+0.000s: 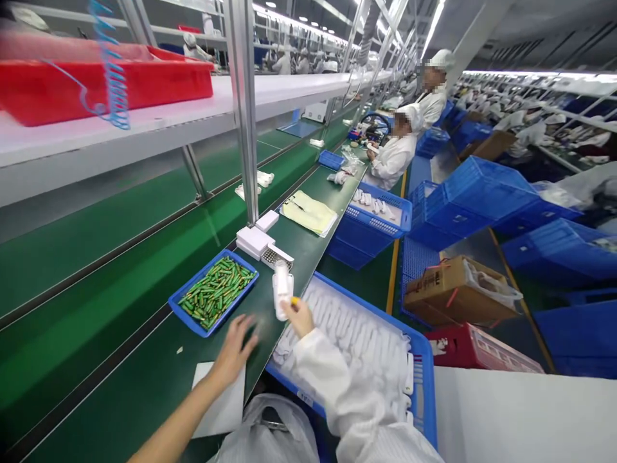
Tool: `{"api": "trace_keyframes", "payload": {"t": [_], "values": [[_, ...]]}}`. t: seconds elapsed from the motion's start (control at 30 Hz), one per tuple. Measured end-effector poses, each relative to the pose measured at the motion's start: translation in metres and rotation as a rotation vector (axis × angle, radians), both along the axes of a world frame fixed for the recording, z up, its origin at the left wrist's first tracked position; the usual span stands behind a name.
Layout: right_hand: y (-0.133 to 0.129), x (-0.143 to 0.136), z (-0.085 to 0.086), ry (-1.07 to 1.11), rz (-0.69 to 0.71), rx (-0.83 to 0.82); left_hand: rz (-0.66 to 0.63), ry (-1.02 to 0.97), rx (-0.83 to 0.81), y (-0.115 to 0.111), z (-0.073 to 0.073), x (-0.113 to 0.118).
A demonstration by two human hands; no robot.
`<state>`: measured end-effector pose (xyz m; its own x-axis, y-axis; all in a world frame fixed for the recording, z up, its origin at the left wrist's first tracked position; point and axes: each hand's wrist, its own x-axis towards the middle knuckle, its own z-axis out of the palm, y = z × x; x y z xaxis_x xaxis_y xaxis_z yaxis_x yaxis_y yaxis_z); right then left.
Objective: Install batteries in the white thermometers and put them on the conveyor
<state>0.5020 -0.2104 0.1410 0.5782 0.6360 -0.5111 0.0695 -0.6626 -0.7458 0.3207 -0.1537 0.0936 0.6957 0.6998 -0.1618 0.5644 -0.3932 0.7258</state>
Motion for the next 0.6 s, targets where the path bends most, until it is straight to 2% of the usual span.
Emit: {"api": "trace_keyframes", "payload": {"t": [0.07,0.13,0.2,0.3,0.37,0.47,0.6], "values": [[0.012,0.064,-0.009,-0.168,-0.076,-0.117,-0.116,0.063,0.037,-0.005,-0.018,0.038],[0.029,0.113,-0.024,-0.288,-0.105,-0.230,-0.215,0.119,0.095,-0.008,-0.032,0.074],[0.050,0.143,-0.044,-0.368,-0.093,-0.304,-0.293,0.164,0.156,-0.005,-0.046,0.105],[0.080,0.160,-0.075,-0.442,-0.049,-0.332,-0.367,0.223,0.224,0.007,-0.067,0.129],[0.095,0.163,-0.091,-0.468,-0.023,-0.299,-0.380,0.258,0.262,0.013,-0.079,0.127],[0.105,0.168,-0.104,-0.478,-0.012,-0.196,-0.347,0.308,0.331,0.016,-0.088,0.104],[0.092,0.167,-0.109,-0.461,-0.075,-0.054,-0.263,0.365,0.418,0.017,-0.089,0.059]]}}
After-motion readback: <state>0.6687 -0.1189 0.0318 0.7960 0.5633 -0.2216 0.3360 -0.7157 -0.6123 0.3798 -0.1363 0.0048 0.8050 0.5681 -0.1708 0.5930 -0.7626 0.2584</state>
